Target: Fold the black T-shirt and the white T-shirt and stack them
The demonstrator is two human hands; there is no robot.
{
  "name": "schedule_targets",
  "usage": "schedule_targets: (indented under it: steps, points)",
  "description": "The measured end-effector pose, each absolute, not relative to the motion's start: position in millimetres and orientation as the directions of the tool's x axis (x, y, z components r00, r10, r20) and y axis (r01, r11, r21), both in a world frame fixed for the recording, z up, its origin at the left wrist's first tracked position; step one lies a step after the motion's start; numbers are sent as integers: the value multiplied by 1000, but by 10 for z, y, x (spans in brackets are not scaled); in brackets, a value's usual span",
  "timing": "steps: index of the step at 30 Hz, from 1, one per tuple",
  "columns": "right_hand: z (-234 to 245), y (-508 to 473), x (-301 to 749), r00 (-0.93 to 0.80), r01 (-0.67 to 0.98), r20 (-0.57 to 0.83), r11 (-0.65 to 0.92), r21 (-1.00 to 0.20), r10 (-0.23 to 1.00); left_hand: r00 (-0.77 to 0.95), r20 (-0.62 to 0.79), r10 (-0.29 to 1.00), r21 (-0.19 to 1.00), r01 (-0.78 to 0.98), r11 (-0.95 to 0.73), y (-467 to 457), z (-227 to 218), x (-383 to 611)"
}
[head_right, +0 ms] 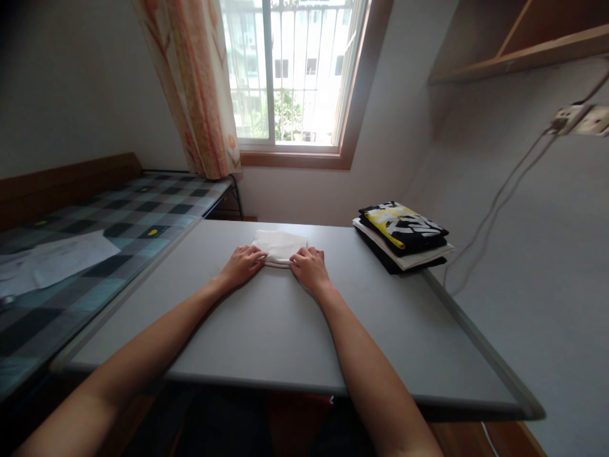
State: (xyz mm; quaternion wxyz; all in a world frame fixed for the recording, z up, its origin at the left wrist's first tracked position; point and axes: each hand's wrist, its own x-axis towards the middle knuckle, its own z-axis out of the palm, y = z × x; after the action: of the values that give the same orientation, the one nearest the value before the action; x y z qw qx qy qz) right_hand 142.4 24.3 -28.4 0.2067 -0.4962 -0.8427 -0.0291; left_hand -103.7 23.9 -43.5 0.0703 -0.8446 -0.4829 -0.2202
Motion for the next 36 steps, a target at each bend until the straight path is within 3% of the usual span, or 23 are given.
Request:
schedule_targets:
  steps: [5,20,36]
  points:
    - [-225,216,1413,-377,865,430,478,-155,821,432,462,775,55,858,-511,269,-450,-1053]
    - [-287,178,1263,-478,852,340,522,-43,810,457,447,769,41,848,-528,230,-415,-1004]
    - [-326,193,1312,-461,851,363,520,-79,810,436,458,775,13,868,-496,238,-418,-1048]
